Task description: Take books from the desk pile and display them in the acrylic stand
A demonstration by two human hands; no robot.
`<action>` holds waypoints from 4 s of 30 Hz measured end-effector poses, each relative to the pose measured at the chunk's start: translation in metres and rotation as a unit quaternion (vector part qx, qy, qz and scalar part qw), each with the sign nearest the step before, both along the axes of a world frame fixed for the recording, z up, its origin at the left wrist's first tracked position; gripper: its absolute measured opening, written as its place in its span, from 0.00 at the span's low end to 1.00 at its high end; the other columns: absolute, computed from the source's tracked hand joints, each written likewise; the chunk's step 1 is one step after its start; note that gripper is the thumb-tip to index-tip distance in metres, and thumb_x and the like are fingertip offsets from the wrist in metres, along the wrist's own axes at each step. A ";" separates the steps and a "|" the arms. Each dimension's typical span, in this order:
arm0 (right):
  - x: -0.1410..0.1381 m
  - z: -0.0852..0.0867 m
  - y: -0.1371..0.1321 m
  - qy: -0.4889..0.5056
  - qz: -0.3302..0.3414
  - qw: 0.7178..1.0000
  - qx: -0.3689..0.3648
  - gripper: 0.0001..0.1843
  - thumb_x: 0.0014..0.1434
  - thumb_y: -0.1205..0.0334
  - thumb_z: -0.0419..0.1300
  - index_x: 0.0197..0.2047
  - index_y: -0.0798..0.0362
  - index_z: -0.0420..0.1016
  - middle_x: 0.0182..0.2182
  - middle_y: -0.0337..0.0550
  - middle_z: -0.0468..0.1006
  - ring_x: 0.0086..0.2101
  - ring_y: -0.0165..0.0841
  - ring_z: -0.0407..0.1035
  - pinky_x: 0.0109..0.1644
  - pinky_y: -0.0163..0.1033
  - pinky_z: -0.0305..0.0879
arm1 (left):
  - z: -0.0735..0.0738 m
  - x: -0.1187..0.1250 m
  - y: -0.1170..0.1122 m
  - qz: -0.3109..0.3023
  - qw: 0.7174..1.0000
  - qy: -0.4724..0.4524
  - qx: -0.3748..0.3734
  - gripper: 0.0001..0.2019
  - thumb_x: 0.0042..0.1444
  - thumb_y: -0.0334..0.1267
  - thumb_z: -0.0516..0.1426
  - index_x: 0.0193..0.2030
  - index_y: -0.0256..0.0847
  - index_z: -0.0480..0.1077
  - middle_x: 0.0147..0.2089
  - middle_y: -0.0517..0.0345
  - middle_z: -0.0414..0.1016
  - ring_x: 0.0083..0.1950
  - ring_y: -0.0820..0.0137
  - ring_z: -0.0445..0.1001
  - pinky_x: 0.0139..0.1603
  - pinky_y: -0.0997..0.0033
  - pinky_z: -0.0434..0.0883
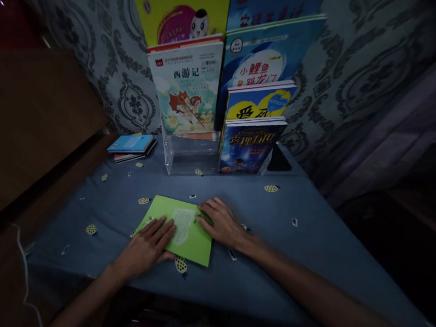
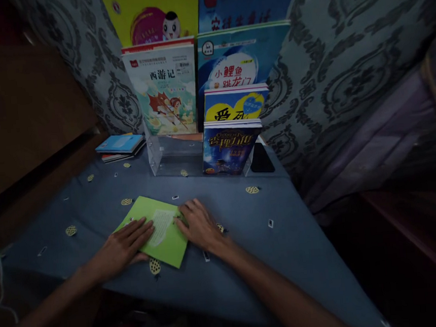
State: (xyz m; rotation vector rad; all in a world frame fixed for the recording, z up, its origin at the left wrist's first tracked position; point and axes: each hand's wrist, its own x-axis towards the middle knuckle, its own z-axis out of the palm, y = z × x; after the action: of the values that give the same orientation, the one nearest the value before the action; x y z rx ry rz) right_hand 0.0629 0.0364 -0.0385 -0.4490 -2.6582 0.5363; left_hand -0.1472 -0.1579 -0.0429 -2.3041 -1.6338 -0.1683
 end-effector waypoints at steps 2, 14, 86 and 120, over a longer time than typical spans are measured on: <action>0.000 0.000 0.006 0.020 0.005 0.999 -0.048 0.17 0.72 0.57 0.50 0.43 0.56 0.78 0.37 0.48 0.77 0.41 0.39 0.70 0.54 0.47 0.65 | 0.007 0.002 0.000 -0.014 0.999 -0.030 0.032 0.21 0.72 0.47 0.48 0.67 0.41 0.63 0.60 0.50 0.78 0.64 0.61 0.74 0.62 0.61 0.72; -0.005 0.001 0.025 0.265 0.015 0.759 -0.594 0.38 0.51 0.20 0.55 0.26 0.51 0.76 0.25 0.42 0.77 0.28 0.34 0.69 0.36 0.39 0.67 | 0.082 0.020 0.045 0.183 0.860 -0.462 0.116 0.25 0.67 0.54 0.50 0.22 0.41 0.61 0.19 0.66 0.59 0.21 0.77 0.61 0.23 0.77 0.58; 0.009 -0.008 0.027 0.038 -0.075 0.994 -0.069 0.11 0.68 0.67 0.53 0.39 0.54 0.77 0.34 0.45 0.77 0.35 0.34 0.73 0.42 0.37 0.67 | -0.003 0.025 0.130 -0.062 0.974 -0.190 -0.107 0.23 0.71 0.33 0.44 0.70 0.42 0.61 0.71 0.49 0.66 0.73 0.64 0.62 0.73 0.50 0.59; -0.055 -0.002 -0.045 -0.087 0.253 0.963 0.015 0.30 0.74 0.51 0.47 0.71 0.59 0.60 0.71 0.53 0.59 0.72 0.39 0.47 0.75 0.52 0.47 | -0.019 -0.070 0.131 0.082 0.938 -0.331 -0.056 0.24 0.68 0.43 0.46 0.64 0.38 0.71 0.67 0.50 0.70 0.70 0.61 0.66 0.72 0.54 0.62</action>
State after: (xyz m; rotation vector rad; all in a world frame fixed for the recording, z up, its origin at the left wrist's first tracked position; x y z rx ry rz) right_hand 0.0080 -0.0081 -0.0404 0.2190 -2.9504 0.6224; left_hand -0.2173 -0.0267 -0.0614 -2.3139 -2.1774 -0.9201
